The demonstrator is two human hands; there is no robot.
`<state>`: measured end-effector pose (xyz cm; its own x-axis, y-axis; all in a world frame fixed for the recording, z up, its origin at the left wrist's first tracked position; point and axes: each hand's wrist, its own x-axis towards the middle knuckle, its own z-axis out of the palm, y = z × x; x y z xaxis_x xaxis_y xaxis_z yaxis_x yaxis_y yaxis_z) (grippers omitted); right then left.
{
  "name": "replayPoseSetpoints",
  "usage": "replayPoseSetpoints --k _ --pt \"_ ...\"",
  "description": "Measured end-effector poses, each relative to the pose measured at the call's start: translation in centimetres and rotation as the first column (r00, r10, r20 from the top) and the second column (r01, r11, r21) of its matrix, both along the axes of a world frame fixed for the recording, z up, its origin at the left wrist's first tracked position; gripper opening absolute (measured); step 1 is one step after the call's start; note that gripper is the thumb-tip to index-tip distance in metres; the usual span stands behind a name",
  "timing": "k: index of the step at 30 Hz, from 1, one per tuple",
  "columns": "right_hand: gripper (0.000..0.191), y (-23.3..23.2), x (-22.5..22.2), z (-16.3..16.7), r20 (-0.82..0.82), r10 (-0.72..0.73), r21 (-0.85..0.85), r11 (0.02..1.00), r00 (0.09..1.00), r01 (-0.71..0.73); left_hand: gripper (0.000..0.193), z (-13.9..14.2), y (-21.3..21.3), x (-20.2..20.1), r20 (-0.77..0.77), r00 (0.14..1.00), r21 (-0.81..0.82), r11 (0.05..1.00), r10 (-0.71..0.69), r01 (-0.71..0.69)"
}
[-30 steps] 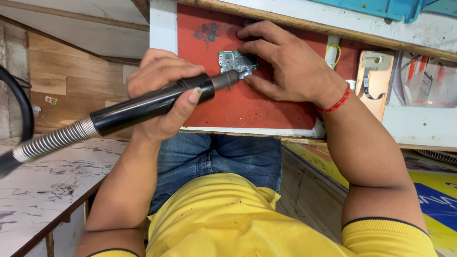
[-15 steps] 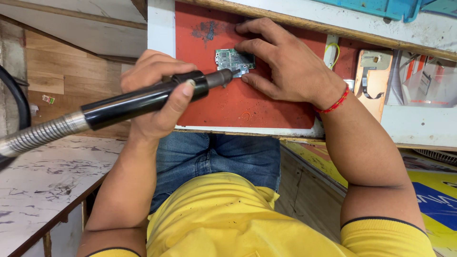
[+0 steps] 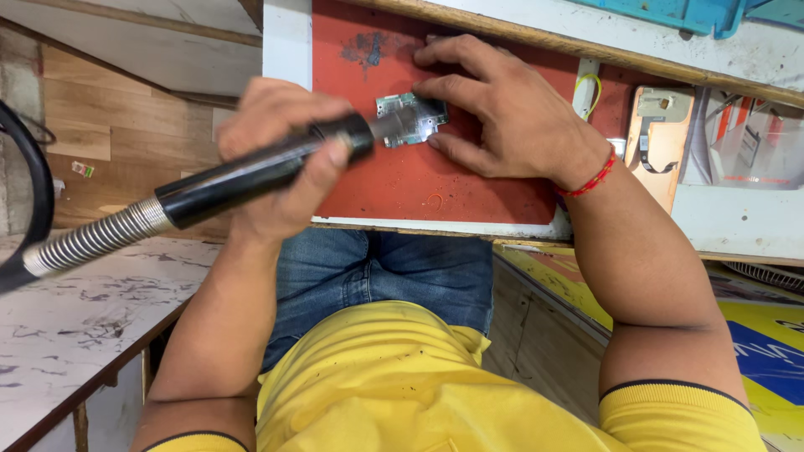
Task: The person uses a hot air gun to heat a small circuit board placed on a red mat. They then use a toothbrush to scrub the surface of the board repeatedly. The person alternates between heating and scrubbing the board throughout the clip.
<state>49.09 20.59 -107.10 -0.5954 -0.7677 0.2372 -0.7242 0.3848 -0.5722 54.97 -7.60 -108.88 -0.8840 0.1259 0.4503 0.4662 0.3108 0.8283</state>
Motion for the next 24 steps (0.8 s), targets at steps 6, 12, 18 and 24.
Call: replayPoseSetpoints --k 6,12,18,24 --pt "0.048 0.7 0.0 -0.2 0.051 -0.045 0.026 0.999 0.998 0.044 0.038 0.9 0.4 -0.1 0.011 0.999 0.029 0.999 -0.045 0.045" --pt "0.036 1.5 0.2 -1.2 -0.021 -0.034 0.015 0.999 0.999 0.035 0.031 1.1 0.4 0.3 -0.008 0.996 -0.012 0.995 -0.094 0.094" --pt "0.035 1.5 0.7 -1.7 -0.019 -0.087 0.08 0.993 0.996 0.088 0.034 0.5 0.1 0.4 -0.017 0.994 -0.032 0.994 -0.108 0.108" --pt "0.036 1.1 0.5 -1.2 -0.059 -0.056 0.009 0.998 0.997 0.056 0.035 0.3 0.4 0.2 0.031 0.999 -0.001 1.0 -0.016 0.016"
